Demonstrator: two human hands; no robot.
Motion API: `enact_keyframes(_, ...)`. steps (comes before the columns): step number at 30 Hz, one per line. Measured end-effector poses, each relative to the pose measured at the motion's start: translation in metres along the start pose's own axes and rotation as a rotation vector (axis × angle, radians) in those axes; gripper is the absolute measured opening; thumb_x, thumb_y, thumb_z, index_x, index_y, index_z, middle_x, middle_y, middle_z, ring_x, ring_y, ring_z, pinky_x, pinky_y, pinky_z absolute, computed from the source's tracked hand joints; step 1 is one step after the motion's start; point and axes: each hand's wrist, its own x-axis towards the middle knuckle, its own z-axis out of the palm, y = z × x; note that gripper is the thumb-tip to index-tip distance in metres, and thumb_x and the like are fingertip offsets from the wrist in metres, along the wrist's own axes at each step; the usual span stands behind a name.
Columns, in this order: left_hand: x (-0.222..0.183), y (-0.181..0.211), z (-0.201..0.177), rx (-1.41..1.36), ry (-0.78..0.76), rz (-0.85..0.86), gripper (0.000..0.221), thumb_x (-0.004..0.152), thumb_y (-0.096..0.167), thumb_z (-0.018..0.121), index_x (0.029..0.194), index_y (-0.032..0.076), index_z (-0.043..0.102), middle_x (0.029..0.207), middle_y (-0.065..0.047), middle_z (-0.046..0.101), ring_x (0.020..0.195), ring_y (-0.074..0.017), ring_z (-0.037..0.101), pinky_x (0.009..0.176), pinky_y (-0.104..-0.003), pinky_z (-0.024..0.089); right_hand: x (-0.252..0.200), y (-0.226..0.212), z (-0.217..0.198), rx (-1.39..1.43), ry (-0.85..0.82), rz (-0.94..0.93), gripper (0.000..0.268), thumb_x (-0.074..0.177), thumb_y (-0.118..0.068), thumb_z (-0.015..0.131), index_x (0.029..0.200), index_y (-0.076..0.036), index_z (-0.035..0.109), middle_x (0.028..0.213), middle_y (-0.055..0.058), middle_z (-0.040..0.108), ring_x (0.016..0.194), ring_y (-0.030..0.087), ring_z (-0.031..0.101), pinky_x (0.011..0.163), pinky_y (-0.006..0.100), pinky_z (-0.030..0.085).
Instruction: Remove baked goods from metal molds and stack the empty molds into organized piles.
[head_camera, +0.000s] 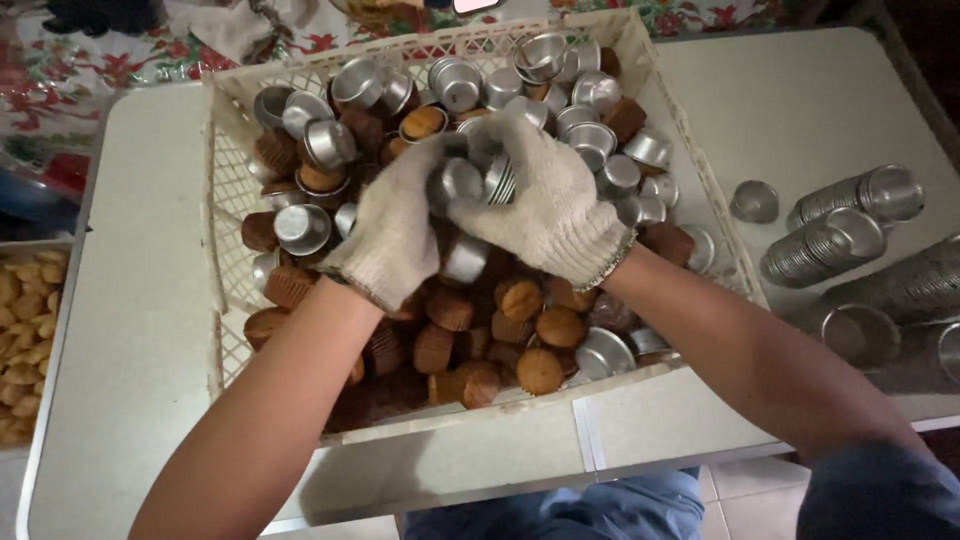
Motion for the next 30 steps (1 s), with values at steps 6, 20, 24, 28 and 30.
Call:
enact_keyframes(6, -0.082, 0.045, 0.008, 0.651, -0.025, -0.154, 0.093, 0.066, 0.077, 0.051, 0.132, 0.014, 0.069, 0.134, -0.009, 0.071, 0.142, -0.0287, 0.051, 0.126, -0.050, 0.026, -0.001, 0.011, 0.008, -0.022, -0.054, -0.241, 0.063, 0.061, -0.031, 0.092, 0.115, -0.012, 0.063, 0.098, 0.016, 0.071, 0.097, 0.041, 0.071, 0.086, 0.051, 0.058)
enact_keyframes(20, -0.099, 0.038, 0.015, 2.143, -0.860, 0.140, 0.063, 0.092, 0.039, 0.074, 0.145, 0.020, 0.045, 0.115, -0.010, 0.062, 0.096, -0.0242, 0.067, 0.085, -0.041, 0.065, 0.004, 0.015, -0.046, 0.032, 0.518, -0.553, 0.043, 0.075, -0.013, 0.071, 0.117, -0.005, 0.062, 0.110, 0.007, 0.062, 0.098, 0.025, 0.068, 0.081, 0.037, 0.059)
enact_keyframes(24, -0.065, 0.013, 0.017, 2.227, -0.802, 0.300, 0.071, 0.094, 0.025, 0.072, 0.154, 0.030, 0.034, 0.125, -0.018, 0.060, 0.109, -0.0347, 0.065, 0.084, -0.048, 0.063, 0.005, 0.013, -0.046, 0.025, 0.542, -0.595, 0.047, 0.073, -0.011, 0.070, 0.120, -0.003, 0.066, 0.114, 0.011, 0.068, 0.104, 0.028, 0.071, 0.088, 0.040, 0.060)
enact_keyframes(28, -0.058, 0.044, 0.002, 1.435, -0.522, 0.351, 0.060, 0.091, 0.014, 0.063, 0.148, 0.015, 0.044, 0.093, -0.005, 0.071, 0.068, -0.0107, 0.063, 0.056, -0.023, 0.057, 0.000, 0.014, -0.041, 0.144, 0.525, -0.611, 0.047, 0.082, -0.004, 0.068, 0.127, -0.001, 0.056, 0.117, 0.013, 0.065, 0.108, 0.026, 0.071, 0.094, 0.038, 0.066)
enact_keyframes(30, -0.032, 0.043, -0.010, 1.029, -0.343, 0.384, 0.076, 0.091, 0.006, 0.061, 0.161, 0.013, 0.031, 0.089, -0.004, 0.073, 0.048, -0.0031, 0.054, 0.037, -0.014, 0.050, -0.003, -0.003, -0.039, 0.155, 0.600, -0.672, 0.050, 0.086, -0.008, 0.070, 0.132, -0.003, 0.052, 0.122, 0.016, 0.066, 0.113, 0.030, 0.071, 0.101, 0.042, 0.064)
